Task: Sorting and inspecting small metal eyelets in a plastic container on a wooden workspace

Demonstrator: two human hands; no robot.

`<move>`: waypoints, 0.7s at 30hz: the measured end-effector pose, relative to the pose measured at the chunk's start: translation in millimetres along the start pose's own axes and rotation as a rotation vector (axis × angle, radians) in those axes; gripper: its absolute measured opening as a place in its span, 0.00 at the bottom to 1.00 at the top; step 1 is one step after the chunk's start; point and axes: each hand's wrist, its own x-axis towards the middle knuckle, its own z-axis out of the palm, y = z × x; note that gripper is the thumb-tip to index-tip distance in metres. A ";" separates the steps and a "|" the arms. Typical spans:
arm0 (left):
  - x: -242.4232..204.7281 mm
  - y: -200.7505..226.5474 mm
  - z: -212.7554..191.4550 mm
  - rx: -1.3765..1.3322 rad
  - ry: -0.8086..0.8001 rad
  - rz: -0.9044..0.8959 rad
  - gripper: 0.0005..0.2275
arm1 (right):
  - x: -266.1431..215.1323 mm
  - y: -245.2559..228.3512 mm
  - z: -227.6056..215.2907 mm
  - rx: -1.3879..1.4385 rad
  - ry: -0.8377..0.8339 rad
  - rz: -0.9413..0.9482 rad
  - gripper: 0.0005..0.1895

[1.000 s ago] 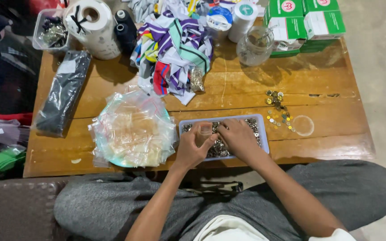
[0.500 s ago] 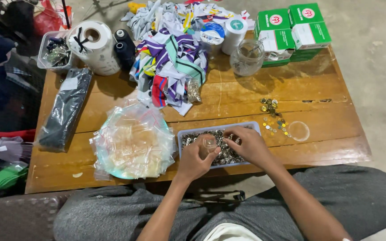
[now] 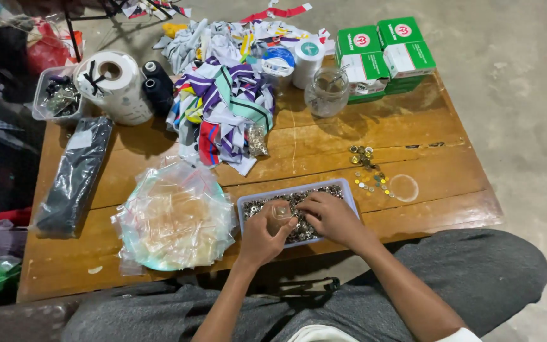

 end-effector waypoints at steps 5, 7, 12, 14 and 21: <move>-1.2 -3.7 0.7 -0.009 0.002 0.021 0.16 | -2.1 -3.5 -2.0 -0.104 -0.013 -0.001 0.12; -3.2 -3.6 1.9 -0.016 0.002 0.016 0.16 | -3.4 -2.3 -2.6 -0.139 -0.014 -0.010 0.12; -5.7 -4.5 0.9 -0.029 0.010 0.020 0.16 | -1.0 4.6 -2.3 0.033 -0.075 0.059 0.15; -7.8 -2.7 0.2 -0.036 0.006 0.009 0.17 | -3.7 3.1 -4.0 0.078 -0.026 0.036 0.15; -3.2 5.5 -2.3 -0.040 -0.001 0.009 0.16 | -4.0 12.4 -0.7 0.110 0.016 0.035 0.13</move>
